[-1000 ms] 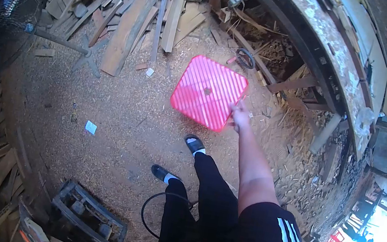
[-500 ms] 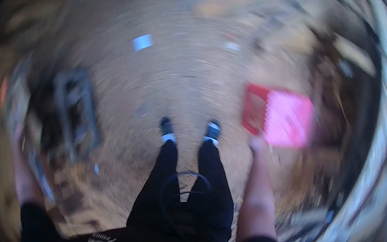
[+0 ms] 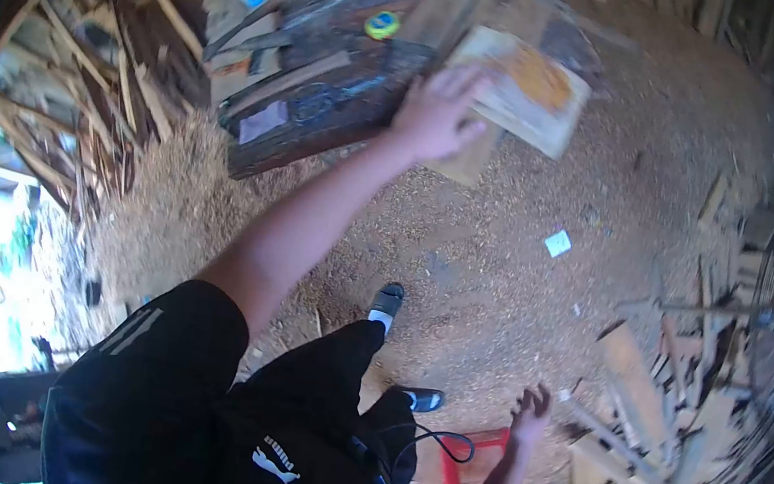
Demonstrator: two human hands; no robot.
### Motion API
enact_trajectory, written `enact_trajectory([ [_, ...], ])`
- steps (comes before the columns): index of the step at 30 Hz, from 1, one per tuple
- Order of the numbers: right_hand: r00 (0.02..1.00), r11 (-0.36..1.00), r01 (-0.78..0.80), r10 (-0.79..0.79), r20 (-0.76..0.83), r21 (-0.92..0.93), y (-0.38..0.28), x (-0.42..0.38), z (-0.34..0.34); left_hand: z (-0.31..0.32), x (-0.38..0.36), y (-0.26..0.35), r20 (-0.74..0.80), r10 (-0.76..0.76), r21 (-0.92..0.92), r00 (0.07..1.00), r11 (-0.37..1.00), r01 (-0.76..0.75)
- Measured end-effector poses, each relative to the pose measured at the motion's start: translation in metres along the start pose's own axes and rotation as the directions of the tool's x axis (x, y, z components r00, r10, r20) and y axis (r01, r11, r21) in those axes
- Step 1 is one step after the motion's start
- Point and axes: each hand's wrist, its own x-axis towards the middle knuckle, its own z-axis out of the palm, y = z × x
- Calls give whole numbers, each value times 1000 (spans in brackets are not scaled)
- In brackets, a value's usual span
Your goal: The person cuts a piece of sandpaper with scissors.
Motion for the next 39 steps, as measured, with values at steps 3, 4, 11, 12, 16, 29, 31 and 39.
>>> enact_trajectory([
  [3, 940, 949, 308, -314, 134, 64, -170, -4, 116, -17, 2, -19, 75, 14, -188, 997, 982, 0],
  [4, 899, 912, 381, -403, 171, 150, -215, -4, 151, -15, 2, -24, 53, 31, -179, 998, 984, -21],
  [11, 925, 873, 324, -373, 70, 364, -373, 28, 331, -41, -17, -67, -20, 67, -409, 998, 910, -70],
  [12, 834, 774, 523, -551, -27, 357, -372, 37, 342, -62, -28, -77, -92, 3, -427, 996, 903, -42],
  [16, 735, 720, 677, -657, -166, 150, -390, 51, 362, -83, -91, -143, -136, -253, -412, 958, 894, 177],
  [29, 569, 571, 821, -819, 81, 10, -467, 164, 358, -61, -96, -216, 58, -385, 42, 921, 923, 383],
  [31, 547, 536, 837, -830, 109, -111, -456, 155, 344, -57, -89, -223, 67, -395, 59, 916, 918, 392],
  [39, 349, 291, 923, -907, 235, -251, -438, -20, 367, -63, -89, -223, 190, -389, -483, 901, 762, 431],
])
